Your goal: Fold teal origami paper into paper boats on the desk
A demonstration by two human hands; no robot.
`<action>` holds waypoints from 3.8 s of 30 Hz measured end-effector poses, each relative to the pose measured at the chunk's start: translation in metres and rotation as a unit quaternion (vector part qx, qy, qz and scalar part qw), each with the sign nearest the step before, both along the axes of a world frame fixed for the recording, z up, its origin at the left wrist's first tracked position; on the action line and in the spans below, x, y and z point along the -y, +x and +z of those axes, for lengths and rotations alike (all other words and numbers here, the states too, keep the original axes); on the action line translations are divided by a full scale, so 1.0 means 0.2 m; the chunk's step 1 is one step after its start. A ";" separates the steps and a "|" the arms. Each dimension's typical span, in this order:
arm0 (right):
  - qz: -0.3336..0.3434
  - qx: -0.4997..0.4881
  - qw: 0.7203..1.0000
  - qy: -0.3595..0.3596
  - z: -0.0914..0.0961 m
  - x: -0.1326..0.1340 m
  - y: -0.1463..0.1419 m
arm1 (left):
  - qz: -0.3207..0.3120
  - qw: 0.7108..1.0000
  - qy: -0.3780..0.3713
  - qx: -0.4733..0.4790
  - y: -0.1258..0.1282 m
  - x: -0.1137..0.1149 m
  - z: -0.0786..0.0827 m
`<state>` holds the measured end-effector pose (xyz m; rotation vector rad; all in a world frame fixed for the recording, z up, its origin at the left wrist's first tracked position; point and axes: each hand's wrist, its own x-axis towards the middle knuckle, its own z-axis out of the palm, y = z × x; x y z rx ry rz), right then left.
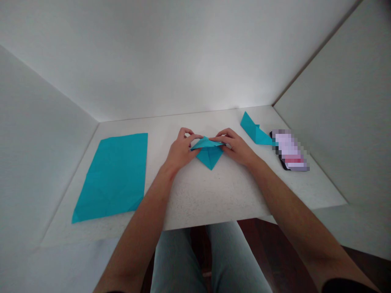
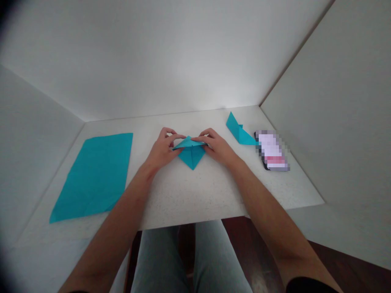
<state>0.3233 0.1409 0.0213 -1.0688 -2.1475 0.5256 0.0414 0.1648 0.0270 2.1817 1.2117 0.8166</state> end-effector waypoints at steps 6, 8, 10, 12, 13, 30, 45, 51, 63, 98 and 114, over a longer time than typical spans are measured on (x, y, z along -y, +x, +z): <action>0.009 0.036 0.998 -0.042 0.03 0.00 0.08 | -0.091 0.994 -0.054 0.001 -0.04 -0.03 0.02; 0.020 0.045 0.997 -0.062 0.04 0.01 0.10 | -0.084 0.993 -0.083 0.013 -0.05 -0.02 0.04; 0.036 0.051 0.995 -0.076 0.05 0.02 0.12 | -0.089 0.991 -0.094 0.011 -0.05 -0.01 0.06; 0.046 0.058 0.993 -0.089 0.07 0.03 0.13 | -0.118 0.988 -0.096 -0.008 -0.06 0.00 0.08; 0.046 0.060 0.993 -0.094 0.07 0.03 0.13 | -0.132 0.987 -0.095 -0.017 -0.06 0.00 0.08; 0.054 0.082 0.993 -0.072 0.05 0.01 0.11 | -0.127 0.979 0.002 -0.157 -0.03 0.01 0.02; -0.018 0.049 0.994 -0.097 0.00 0.00 0.06 | -0.075 0.990 -0.036 -0.119 -0.05 -0.03 0.01; 0.009 0.049 0.997 -0.052 0.00 0.01 0.03 | -0.052 0.989 -0.001 -0.137 -0.03 -0.02 0.00; -0.027 0.091 0.995 -0.034 -0.03 -0.03 0.05 | -0.044 0.984 -0.060 -0.162 -0.12 -0.05 0.04; -0.026 -0.141 0.983 -0.116 0.02 0.00 0.05 | -0.032 0.991 -0.128 0.018 -0.07 -0.04 0.01; -0.099 -0.254 0.958 -0.095 0.02 -0.01 0.01 | -0.039 0.975 -0.107 0.191 -0.02 -0.04 0.04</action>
